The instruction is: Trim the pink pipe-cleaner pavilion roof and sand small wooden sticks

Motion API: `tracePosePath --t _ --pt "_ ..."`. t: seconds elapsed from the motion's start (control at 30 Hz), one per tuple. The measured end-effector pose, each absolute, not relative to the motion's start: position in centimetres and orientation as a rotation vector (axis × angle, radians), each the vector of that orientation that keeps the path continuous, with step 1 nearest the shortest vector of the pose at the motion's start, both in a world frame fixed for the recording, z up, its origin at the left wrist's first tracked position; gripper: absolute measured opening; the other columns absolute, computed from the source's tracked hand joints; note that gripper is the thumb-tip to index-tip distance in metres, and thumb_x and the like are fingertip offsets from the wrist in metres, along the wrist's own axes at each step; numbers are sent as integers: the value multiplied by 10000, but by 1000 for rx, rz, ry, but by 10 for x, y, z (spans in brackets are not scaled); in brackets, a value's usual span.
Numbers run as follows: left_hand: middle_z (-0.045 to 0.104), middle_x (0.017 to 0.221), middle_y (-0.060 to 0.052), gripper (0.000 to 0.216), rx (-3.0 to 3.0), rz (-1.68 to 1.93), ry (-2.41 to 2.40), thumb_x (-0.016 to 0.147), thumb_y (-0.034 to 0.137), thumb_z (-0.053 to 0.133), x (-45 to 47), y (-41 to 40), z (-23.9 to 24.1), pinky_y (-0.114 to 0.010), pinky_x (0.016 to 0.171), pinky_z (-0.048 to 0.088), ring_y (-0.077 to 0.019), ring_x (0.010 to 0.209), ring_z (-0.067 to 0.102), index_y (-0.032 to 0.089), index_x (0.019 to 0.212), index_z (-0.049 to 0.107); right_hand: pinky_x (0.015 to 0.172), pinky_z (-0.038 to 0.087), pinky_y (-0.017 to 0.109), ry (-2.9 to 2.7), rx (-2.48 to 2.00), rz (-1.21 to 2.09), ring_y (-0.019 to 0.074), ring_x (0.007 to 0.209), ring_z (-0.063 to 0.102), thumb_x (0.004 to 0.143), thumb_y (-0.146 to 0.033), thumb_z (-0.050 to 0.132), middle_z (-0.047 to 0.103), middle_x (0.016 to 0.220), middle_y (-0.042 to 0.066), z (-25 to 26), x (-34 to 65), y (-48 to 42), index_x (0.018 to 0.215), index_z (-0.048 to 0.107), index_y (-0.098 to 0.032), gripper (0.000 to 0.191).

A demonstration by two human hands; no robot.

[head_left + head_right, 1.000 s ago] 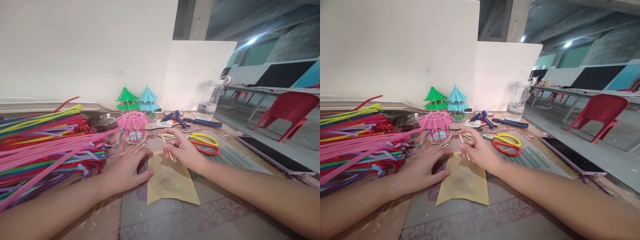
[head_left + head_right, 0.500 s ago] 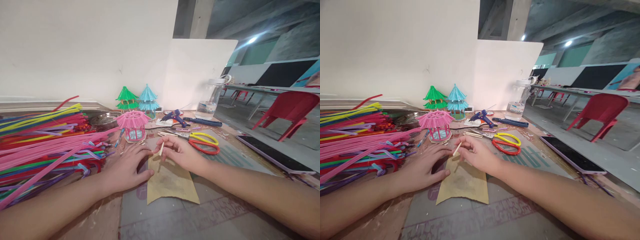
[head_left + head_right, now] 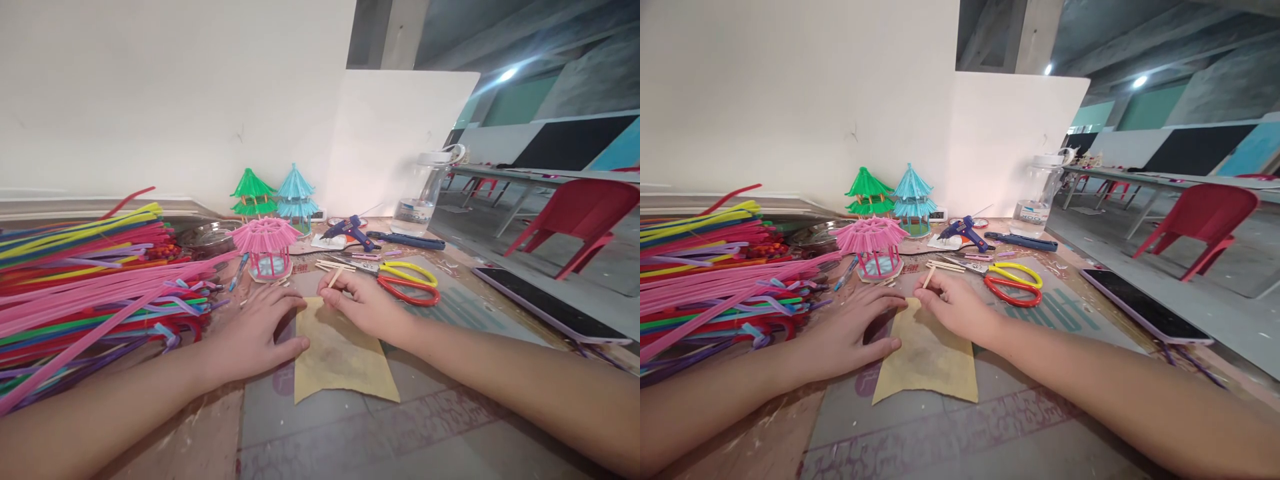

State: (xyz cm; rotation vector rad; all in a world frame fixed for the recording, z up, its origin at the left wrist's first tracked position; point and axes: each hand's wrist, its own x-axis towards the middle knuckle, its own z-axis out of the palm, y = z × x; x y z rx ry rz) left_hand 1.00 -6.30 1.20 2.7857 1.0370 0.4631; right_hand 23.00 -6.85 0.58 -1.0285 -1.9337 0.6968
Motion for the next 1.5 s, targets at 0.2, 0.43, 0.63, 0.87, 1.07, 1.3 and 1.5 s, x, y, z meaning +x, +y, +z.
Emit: tracePosePath --t 0.2,0.43,0.63,0.87,1.07,1.3,1.5 --pt "565 1337 -125 442 2776 434 1031 852 396 619 10 -62 12 -502 1076 393 -304 1258 498 169 1229 581 607 442 256 -2007 -993 775 151 636 578 967 -336 414 608 671 13 4 232 -69 777 531 -198 262" --pt "568 1368 -115 443 2764 430 1002 851 394 612 10 -60 12 -522 1107 359 -307 1316 459 187 1242 577 671 438 248 -2285 -827 475 143 681 595 974 -244 429 649 730 25 1 233 -65 753 566 -191 265" --pt "591 1327 -106 381 2772 470 989 846 381 614 9 -59 11 -518 1090 376 -307 1293 477 195 1178 605 683 413 270 -2292 -1085 182 174 724 591 970 -239 454 644 721 36 5 236 -62 767 586 -188 248" --pt "586 1328 -102 374 2772 451 985 845 380 611 9 -60 12 -505 1079 386 -305 1280 484 206 1175 605 691 416 262 -2315 -1060 317 160 709 581 969 -209 458 622 707 20 7 234 -61 755 569 -186 242" --pt "603 1304 -100 376 2792 466 996 841 375 618 10 -60 12 -512 1084 377 -305 1275 488 200 1173 601 662 414 253 -2284 -1056 370 149 672 569 987 -242 421 615 685 8 5 235 -62 759 571 -194 277" --pt "588 1333 -107 378 2774 431 1004 851 380 608 10 -61 13 -522 1092 368 -309 1296 472 197 1182 596 693 403 292 -2321 -1068 180 183 723 561 980 -244 440 627 724 43 3 237 -57 770 573 -191 254" --pt "583 1341 -111 413 2786 411 1027 843 368 625 11 -62 14 -521 1098 361 -313 1300 467 191 1215 591 718 420 275 -2374 -874 248 169 735 576 990 -236 430 643 759 50 3 236 -65 774 578 -188 266"
